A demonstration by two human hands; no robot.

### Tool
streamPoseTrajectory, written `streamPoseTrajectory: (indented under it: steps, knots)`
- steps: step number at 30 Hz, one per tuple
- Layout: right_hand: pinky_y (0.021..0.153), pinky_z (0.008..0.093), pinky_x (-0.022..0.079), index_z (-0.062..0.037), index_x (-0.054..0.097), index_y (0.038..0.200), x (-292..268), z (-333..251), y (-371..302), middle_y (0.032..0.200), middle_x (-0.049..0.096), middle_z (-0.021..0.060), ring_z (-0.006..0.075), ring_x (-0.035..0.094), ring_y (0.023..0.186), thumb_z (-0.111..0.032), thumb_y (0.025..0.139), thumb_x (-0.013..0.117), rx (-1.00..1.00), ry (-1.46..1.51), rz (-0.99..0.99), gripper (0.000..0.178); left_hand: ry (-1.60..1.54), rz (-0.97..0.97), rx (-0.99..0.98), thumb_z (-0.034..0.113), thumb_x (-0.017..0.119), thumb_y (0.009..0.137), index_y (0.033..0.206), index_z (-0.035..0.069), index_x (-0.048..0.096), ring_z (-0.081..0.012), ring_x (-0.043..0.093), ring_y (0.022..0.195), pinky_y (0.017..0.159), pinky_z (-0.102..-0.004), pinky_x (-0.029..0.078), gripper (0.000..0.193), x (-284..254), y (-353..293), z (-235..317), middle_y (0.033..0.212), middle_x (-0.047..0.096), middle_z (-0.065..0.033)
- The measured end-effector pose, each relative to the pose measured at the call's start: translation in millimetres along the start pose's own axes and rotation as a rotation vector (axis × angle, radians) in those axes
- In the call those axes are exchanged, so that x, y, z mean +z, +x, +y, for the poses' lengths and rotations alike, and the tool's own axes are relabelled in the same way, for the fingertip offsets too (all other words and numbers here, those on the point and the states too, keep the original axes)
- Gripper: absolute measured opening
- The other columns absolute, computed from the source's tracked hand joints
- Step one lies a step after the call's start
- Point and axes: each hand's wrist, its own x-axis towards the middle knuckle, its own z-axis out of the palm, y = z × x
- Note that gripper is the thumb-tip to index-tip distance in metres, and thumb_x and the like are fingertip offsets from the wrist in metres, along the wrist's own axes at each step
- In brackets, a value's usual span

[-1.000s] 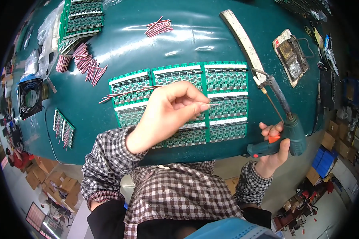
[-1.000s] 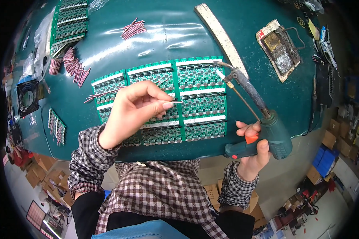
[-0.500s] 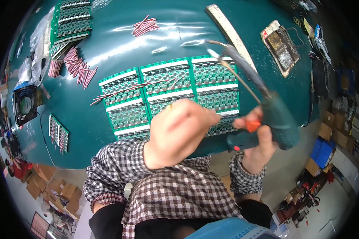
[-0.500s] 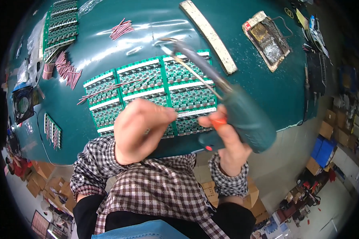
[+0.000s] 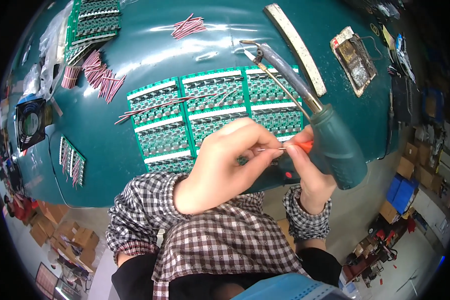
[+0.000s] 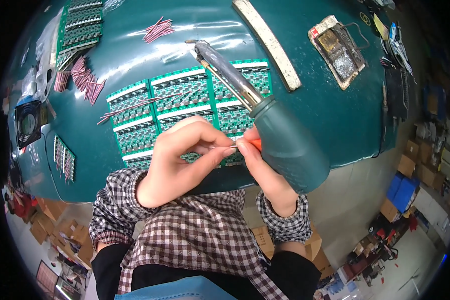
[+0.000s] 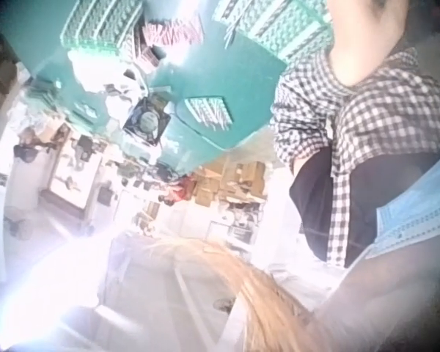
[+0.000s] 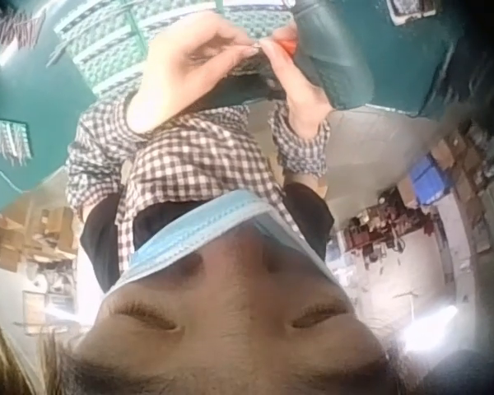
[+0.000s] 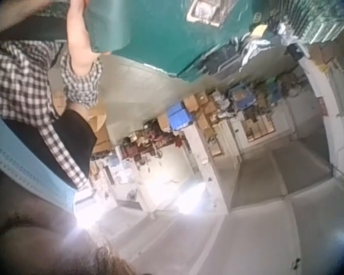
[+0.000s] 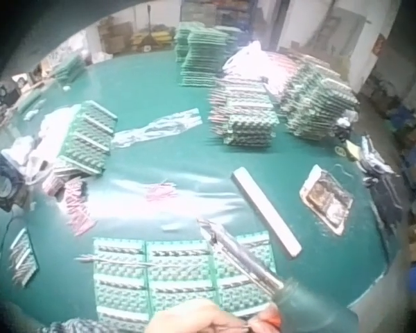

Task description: The person inserts wires into circuit boards and solders them using a soldering iron.

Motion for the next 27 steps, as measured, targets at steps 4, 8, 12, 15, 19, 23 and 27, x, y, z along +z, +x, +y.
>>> streamPoseTrajectory:
  steps: [4, 8, 12, 15, 19, 23, 27]
  knots:
    - [0.068, 0.0295, 0.049, 0.0045, 0.051, 0.104, -5, -2, 0, 0.085, 0.056, 0.0110, 0.0190, 0.058, 0.072, 0.003, 0.073, 0.057, -0.077, -0.084, -0.043, 0.031, -0.056, -0.017, -0.177, 0.000, 0.062, 0.077, 0.083, 0.000, 0.058, -0.0037, 0.052, 0.069, 0.057, -0.0162, 0.042, 0.007, -8, 1, 1, 0.077, 0.054, -0.0013]
    - [0.063, 0.0320, 0.052, 0.0042, 0.042, 0.114, -43, -5, 8, 0.092, 0.053, 0.0125, 0.0222, 0.059, 0.074, -0.022, 0.087, 0.050, -0.118, 0.166, 0.079, 0.038, 0.259, 0.078, -0.152, -0.001, 0.062, 0.074, 0.080, 0.001, 0.058, -0.0072, 0.052, 0.066, 0.058, -0.0196, 0.042, 0.007, -40, 8, -4, 0.075, 0.054, -0.0017]
    - [0.066, 0.0322, 0.055, 0.0057, 0.039, 0.117, -87, -38, 32, 0.097, 0.052, 0.0146, 0.0250, 0.061, 0.080, -0.031, 0.088, 0.048, -0.188, 0.159, 0.016, 0.048, 0.405, 0.015, -0.076, 0.001, 0.060, 0.075, 0.080, 0.001, 0.057, -0.0089, 0.051, 0.064, 0.056, -0.0210, 0.041, 0.006, -51, 34, 1, 0.074, 0.055, -0.0035]
    - [0.069, 0.0319, 0.055, 0.0063, 0.038, 0.116, -91, -60, 43, 0.099, 0.051, 0.0151, 0.0253, 0.060, 0.084, -0.036, 0.088, 0.046, -0.214, 0.143, -0.032, 0.052, 0.545, 0.101, 0.004, 0.003, 0.060, 0.074, 0.078, 0.001, 0.057, -0.0099, 0.051, 0.060, 0.053, -0.0219, 0.041, 0.005, -51, 48, -10, 0.071, 0.055, -0.0045]
    - [0.066, 0.0335, 0.056, 0.0084, 0.036, 0.119, -80, -46, 39, 0.099, 0.051, 0.0168, 0.0289, 0.059, 0.087, -0.035, 0.085, 0.052, -0.160, 0.056, -0.044, 0.058, 0.571, 0.118, -0.049, 0.007, 0.059, 0.070, 0.073, 0.003, 0.058, -0.0137, 0.051, 0.054, 0.051, -0.0256, 0.041, 0.006, -44, 54, -35, 0.063, 0.053, -0.0049]
    - [0.063, 0.0337, 0.056, 0.0094, 0.038, 0.118, -71, -19, 26, 0.098, 0.053, 0.0186, 0.0304, 0.060, 0.085, -0.035, 0.083, 0.056, -0.049, 0.046, 0.005, 0.060, 0.676, 0.161, 0.003, 0.008, 0.058, 0.068, 0.066, 0.004, 0.053, -0.0284, 0.056, 0.061, 0.055, -0.0372, 0.045, 0.006, -39, 52, -39, 0.067, 0.054, -0.0103]
    - [0.062, 0.0336, 0.056, 0.0095, 0.041, 0.115, -69, -9, 12, 0.094, 0.054, 0.0180, 0.0308, 0.060, 0.085, -0.035, 0.081, 0.058, 0.017, 0.062, 0.008, 0.058, 0.581, 0.136, 0.014, 0.006, 0.058, 0.066, 0.066, 0.004, 0.053, -0.0281, 0.055, 0.060, 0.054, -0.0369, 0.044, 0.005, -39, 56, -35, 0.065, 0.053, -0.0098]
